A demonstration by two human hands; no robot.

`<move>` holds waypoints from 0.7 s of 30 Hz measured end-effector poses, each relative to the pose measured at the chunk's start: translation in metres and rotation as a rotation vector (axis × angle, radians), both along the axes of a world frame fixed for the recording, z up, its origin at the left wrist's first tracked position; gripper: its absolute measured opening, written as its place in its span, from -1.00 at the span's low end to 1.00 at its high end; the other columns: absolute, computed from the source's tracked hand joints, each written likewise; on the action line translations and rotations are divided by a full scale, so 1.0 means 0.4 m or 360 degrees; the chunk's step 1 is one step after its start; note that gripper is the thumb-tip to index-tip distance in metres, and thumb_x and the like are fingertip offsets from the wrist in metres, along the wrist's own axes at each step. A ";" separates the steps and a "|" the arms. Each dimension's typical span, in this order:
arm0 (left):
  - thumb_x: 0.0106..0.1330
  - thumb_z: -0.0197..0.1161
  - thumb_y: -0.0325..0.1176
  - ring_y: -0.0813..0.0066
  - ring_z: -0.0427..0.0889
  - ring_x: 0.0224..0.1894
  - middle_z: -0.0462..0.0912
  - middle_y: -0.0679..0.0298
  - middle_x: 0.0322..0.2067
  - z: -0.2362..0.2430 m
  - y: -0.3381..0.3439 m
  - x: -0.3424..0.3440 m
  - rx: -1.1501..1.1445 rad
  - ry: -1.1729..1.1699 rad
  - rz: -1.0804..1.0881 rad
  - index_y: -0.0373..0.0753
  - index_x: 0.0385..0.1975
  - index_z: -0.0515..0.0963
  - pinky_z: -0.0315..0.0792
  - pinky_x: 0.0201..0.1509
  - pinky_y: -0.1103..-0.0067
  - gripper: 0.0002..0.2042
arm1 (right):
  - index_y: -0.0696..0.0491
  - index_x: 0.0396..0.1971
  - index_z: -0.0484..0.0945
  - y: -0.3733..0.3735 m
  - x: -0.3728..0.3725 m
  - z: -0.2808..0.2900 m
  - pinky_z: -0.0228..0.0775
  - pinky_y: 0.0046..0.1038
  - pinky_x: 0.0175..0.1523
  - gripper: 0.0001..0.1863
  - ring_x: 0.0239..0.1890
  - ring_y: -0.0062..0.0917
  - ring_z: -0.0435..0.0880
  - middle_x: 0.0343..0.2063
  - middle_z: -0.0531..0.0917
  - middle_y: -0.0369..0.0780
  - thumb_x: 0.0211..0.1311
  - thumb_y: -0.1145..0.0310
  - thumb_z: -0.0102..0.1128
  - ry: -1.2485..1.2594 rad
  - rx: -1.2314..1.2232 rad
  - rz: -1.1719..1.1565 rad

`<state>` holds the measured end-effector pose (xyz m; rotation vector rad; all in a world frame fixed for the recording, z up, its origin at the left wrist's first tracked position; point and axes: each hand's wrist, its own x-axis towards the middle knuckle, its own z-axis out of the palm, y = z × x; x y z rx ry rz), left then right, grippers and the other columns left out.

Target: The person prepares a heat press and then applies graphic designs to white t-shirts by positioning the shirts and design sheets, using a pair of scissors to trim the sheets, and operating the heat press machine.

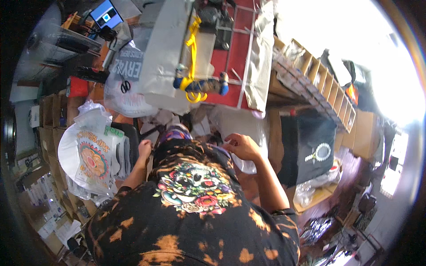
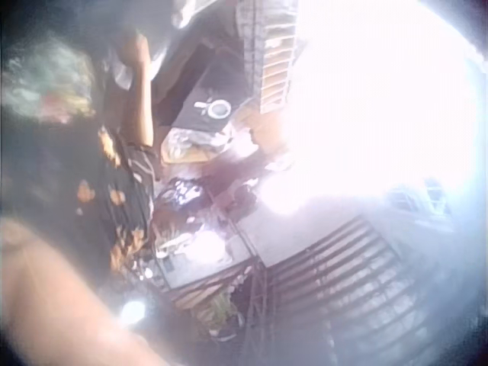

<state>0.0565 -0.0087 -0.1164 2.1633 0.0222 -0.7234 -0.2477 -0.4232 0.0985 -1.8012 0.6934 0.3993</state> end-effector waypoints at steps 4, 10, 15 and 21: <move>0.29 0.04 -0.48 0.26 0.55 -0.17 0.57 0.09 -0.28 0.242 -0.262 0.222 0.0009 -0.0840 -0.0495 -0.30 -0.22 0.51 0.40 -0.04 0.37 -0.85 | 0.15 -0.25 0.61 -0.021 0.204 0.335 0.47 -0.50 -0.23 -0.81 -0.39 -0.57 0.63 -0.45 0.65 -0.22 0.15 0.43 0.31 -0.0796 -0.0099 -0.0324; 0.25 0.10 -0.39 0.05 0.40 0.18 0.51 0.03 0.06 0.417 -0.641 0.419 -0.0470 -0.1722 -0.1593 -0.29 -0.02 0.49 0.16 0.32 0.20 -0.69 | 0.13 -0.34 0.54 0.003 0.447 0.371 0.39 -0.24 -0.18 -0.66 -0.34 -0.21 0.58 -0.46 0.56 -0.15 -0.05 0.27 0.45 -0.0895 -0.1514 -0.0230; 0.24 0.12 -0.35 0.03 0.36 0.23 0.47 -0.01 0.10 0.460 -0.762 0.400 -0.0544 -0.0998 -0.1939 -0.28 0.05 0.48 0.12 0.37 0.22 -0.63 | 0.10 -0.42 0.55 0.015 0.496 0.371 0.41 -0.18 -0.21 -0.47 -0.40 -0.19 0.64 -0.56 0.62 -0.13 0.05 -0.15 0.29 -0.0080 -0.1416 0.0010; 0.24 0.12 -0.37 0.04 0.38 0.21 0.47 0.00 0.09 0.485 -0.883 0.392 -0.0448 -0.1072 -0.1954 -0.29 0.03 0.49 0.12 0.35 0.22 -0.65 | 0.10 -0.42 0.67 -0.033 0.560 0.395 0.50 -0.14 -0.20 -0.41 -0.38 -0.09 0.70 -0.54 0.67 0.00 0.01 -0.23 0.24 0.0249 -0.1021 0.0390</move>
